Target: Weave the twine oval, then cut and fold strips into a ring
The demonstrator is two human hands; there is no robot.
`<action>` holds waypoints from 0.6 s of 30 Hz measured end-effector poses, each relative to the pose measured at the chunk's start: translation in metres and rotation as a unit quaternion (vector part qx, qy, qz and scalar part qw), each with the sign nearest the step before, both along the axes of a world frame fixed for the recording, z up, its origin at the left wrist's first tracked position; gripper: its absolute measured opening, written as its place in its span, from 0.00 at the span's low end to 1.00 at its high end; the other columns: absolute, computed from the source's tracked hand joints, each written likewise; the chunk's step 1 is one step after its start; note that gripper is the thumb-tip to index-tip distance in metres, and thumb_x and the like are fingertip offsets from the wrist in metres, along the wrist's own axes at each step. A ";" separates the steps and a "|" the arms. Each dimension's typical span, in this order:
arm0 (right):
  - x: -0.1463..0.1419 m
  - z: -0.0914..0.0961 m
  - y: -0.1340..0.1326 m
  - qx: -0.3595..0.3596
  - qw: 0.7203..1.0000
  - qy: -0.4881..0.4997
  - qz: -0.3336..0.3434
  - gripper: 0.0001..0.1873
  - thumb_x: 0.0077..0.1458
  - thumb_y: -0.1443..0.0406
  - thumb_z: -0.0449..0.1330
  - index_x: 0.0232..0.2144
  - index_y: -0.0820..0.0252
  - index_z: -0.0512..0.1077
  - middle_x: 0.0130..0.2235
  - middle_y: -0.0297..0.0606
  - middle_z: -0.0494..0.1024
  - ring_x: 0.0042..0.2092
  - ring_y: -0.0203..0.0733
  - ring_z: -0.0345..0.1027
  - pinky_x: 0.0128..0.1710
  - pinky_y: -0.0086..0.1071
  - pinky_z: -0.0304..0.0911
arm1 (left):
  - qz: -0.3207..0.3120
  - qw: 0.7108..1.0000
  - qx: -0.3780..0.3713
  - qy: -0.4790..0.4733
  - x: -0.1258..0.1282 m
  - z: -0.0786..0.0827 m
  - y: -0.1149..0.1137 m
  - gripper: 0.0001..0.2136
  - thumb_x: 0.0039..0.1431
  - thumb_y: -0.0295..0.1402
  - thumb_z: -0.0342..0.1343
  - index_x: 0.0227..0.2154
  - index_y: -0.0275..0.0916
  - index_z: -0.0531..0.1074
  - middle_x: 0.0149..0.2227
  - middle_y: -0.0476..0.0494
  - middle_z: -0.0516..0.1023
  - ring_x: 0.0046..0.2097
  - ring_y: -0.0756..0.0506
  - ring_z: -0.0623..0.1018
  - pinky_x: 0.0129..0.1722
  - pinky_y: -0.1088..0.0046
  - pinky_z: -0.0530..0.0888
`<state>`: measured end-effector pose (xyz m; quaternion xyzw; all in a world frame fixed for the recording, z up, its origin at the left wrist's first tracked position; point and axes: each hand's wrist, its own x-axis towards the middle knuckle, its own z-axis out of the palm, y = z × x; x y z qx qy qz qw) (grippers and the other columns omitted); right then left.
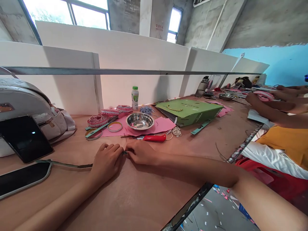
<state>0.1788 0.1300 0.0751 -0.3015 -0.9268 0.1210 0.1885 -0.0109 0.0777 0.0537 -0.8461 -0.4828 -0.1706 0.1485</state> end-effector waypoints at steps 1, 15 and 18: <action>-0.002 -0.001 0.001 0.000 1.000 0.002 -0.001 0.06 0.59 0.70 0.57 0.35 0.63 0.75 0.36 0.40 0.79 0.36 0.40 0.69 0.36 0.29 0.56 | 0.003 1.000 -0.004 -0.001 -0.001 0.000 0.000 0.07 0.66 0.27 0.48 0.36 0.39 0.71 0.35 0.44 0.77 0.38 0.40 0.76 0.41 0.59 0.63; -0.002 -0.017 0.015 0.022 0.998 0.023 0.050 0.03 0.58 0.71 0.57 0.33 0.62 0.72 0.36 0.42 0.79 0.37 0.44 0.69 0.37 0.33 0.59 | -0.002 0.999 0.032 0.009 0.002 -0.002 0.003 0.07 0.65 0.27 0.49 0.31 0.40 0.69 0.31 0.45 0.74 0.34 0.41 0.74 0.40 0.60 0.64; -0.001 -0.020 0.014 0.017 0.998 0.039 0.042 0.03 0.56 0.70 0.58 0.32 0.61 0.71 0.34 0.41 0.79 0.35 0.44 0.69 0.35 0.33 0.58 | -0.002 0.999 0.044 0.010 0.006 -0.002 0.001 0.08 0.64 0.27 0.49 0.28 0.40 0.67 0.29 0.45 0.72 0.32 0.42 0.72 0.40 0.60 0.65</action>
